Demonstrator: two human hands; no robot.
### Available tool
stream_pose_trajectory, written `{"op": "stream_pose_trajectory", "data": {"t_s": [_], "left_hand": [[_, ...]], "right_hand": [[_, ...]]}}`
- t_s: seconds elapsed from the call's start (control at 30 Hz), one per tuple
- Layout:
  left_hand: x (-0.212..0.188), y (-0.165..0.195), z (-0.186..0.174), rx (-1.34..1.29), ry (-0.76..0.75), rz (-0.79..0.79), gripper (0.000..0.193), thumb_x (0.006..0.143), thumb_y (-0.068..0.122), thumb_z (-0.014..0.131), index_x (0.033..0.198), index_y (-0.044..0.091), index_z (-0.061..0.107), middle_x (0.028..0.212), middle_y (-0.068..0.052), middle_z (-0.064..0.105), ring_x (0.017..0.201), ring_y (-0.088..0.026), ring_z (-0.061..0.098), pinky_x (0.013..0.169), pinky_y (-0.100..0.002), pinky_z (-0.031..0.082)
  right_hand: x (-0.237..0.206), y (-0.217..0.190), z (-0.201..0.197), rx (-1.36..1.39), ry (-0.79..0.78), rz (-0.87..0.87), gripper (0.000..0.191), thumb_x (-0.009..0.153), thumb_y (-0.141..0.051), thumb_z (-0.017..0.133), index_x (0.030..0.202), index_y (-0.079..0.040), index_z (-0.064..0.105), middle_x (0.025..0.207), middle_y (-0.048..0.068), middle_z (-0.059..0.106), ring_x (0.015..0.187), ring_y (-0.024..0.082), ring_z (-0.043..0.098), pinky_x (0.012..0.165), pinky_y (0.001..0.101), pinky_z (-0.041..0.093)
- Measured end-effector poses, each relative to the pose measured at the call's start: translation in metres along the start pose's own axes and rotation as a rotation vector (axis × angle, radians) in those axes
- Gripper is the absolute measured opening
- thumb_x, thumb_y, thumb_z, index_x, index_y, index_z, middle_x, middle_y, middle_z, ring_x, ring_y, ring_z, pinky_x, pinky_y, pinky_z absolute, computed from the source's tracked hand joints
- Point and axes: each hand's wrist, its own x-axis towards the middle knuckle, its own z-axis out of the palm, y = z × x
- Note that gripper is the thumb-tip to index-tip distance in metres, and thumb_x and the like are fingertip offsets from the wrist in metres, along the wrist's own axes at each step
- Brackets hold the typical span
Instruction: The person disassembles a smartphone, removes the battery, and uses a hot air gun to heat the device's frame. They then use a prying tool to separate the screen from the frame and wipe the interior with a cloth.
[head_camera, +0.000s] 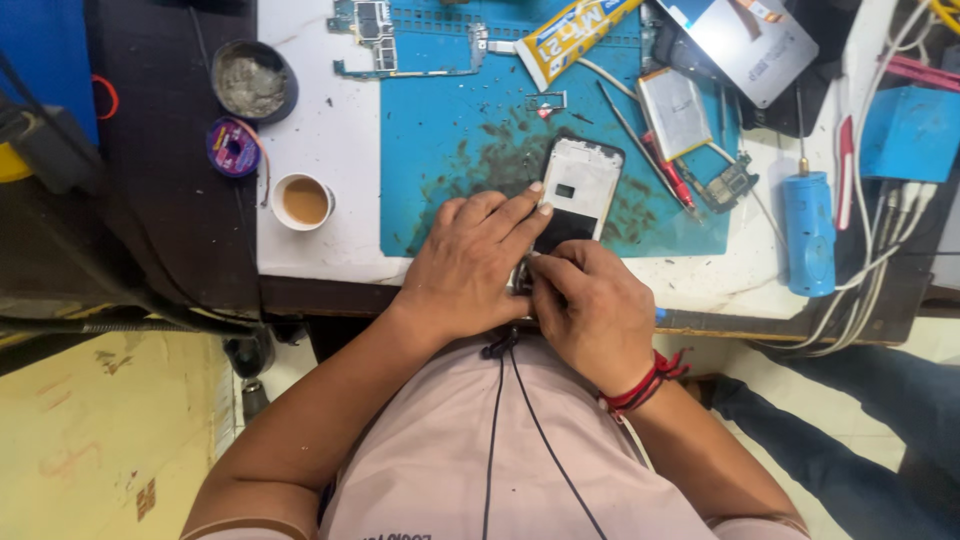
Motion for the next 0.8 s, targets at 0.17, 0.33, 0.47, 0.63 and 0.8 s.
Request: {"op": "stream_pose_trajectory", "data": {"t_s": [0.17, 0.33, 0.47, 0.63, 0.8], "left_hand": [[-0.001, -0.001, -0.002, 0.007, 0.000, 0.009, 0.086, 0.067, 0.045, 0.084, 0.139, 0.005, 0.060, 0.150, -0.012, 0.052, 0.127, -0.032, 0.051, 0.103, -0.048, 0.039], [0.001, 0.000, 0.001, 0.007, 0.011, 0.014, 0.086, 0.067, 0.046, 0.084, 0.139, 0.005, 0.060, 0.150, -0.011, 0.052, 0.126, -0.032, 0.051, 0.103, -0.048, 0.039], [-0.003, -0.002, -0.001, 0.006, -0.024, 0.004, 0.087, 0.066, 0.046, 0.085, 0.139, 0.006, 0.060, 0.151, -0.011, 0.052, 0.126, -0.032, 0.050, 0.103, -0.048, 0.038], [0.001, 0.000, -0.002, 0.004, -0.032, 0.014, 0.089, 0.065, 0.049, 0.085, 0.139, 0.006, 0.059, 0.151, -0.011, 0.051, 0.129, -0.032, 0.048, 0.106, -0.048, 0.037], [0.000, -0.004, -0.048, 0.008, -0.030, 0.028, 0.090, 0.072, 0.057, 0.086, 0.142, 0.008, 0.056, 0.152, -0.013, 0.051, 0.131, -0.033, 0.047, 0.107, -0.049, 0.035]], "right_hand": [[0.000, 0.002, -0.006, 0.028, -0.082, -0.076, 0.014, 0.081, -0.015, 0.077, 0.095, -0.015, 0.078, 0.093, 0.002, 0.070, 0.080, 0.024, 0.069, 0.062, 0.0378, 0.052], [0.001, 0.001, -0.004, -0.005, -0.041, -0.039, 0.018, 0.082, -0.012, 0.076, 0.100, -0.015, 0.079, 0.093, 0.002, 0.069, 0.082, 0.025, 0.068, 0.065, 0.0377, 0.053], [0.004, 0.007, -0.012, 0.039, -0.161, -0.161, 0.019, 0.078, -0.013, 0.076, 0.097, -0.015, 0.079, 0.092, 0.002, 0.069, 0.081, 0.025, 0.068, 0.064, 0.0383, 0.053], [0.009, 0.024, -0.019, 0.132, -0.149, -0.161, 0.015, 0.082, -0.009, 0.077, 0.096, -0.013, 0.077, 0.096, 0.004, 0.070, 0.084, 0.027, 0.070, 0.068, 0.0382, 0.054], [0.019, -0.006, -0.023, 0.207, 0.259, 0.074, 0.017, 0.097, -0.005, 0.074, 0.113, -0.004, 0.071, 0.110, 0.013, 0.069, 0.097, 0.030, 0.071, 0.082, 0.0358, 0.057]]}}
